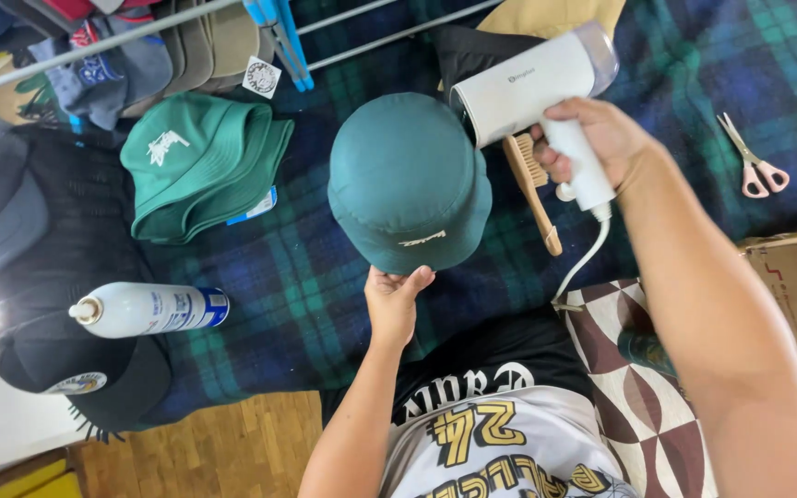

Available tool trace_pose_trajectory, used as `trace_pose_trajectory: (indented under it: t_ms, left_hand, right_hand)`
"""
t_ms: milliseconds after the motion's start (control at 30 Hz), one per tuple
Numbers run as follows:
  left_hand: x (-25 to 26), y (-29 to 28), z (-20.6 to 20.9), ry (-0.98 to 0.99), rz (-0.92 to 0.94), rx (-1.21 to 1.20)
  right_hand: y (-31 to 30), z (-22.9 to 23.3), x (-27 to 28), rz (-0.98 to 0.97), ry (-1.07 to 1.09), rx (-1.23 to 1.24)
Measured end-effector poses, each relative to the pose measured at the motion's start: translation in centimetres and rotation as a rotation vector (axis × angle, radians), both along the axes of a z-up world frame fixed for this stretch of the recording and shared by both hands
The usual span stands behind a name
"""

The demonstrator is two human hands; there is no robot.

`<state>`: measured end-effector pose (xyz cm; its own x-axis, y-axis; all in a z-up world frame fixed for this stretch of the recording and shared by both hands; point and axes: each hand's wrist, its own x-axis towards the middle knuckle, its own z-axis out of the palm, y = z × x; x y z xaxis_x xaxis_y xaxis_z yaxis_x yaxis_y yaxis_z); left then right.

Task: Using a handheld steamer and a brush to clean and reshape various bucket hats on a workspace.

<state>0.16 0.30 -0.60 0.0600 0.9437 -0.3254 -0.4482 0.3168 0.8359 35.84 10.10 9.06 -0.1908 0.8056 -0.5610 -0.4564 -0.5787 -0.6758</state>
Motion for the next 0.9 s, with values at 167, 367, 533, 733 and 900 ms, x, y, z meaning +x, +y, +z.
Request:
trace_pose_trajectory:
  t_ms: [167,367,533,733,900]
  left_hand:
    - [0.1,0.1,-0.3,0.053,0.005,-0.021]
    - [0.3,0.0,0.2,0.078,0.015,-0.028]
    - [0.3,0.0,0.2,0.083,0.022,-0.015]
    - [0.5,0.1,0.6,0.106,0.023,-0.004]
    - [0.6,0.0,1.0,0.122,0.016,-0.020]
  right_hand:
    - [-2.2,-1.1,-2.2,-0.136,0.094,-0.010]
    - [-5.8,-0.9,-4.2,-0.225,-0.045,0.021]
    - [-9.2,-2.1,-6.0,-0.307,-0.103,0.042]
    - [-12.9,-4.7,-9.2,-0.426,-0.097,0.049]
    - [-14.3,-5.0,-10.7,-0.504,0.012,0.010]
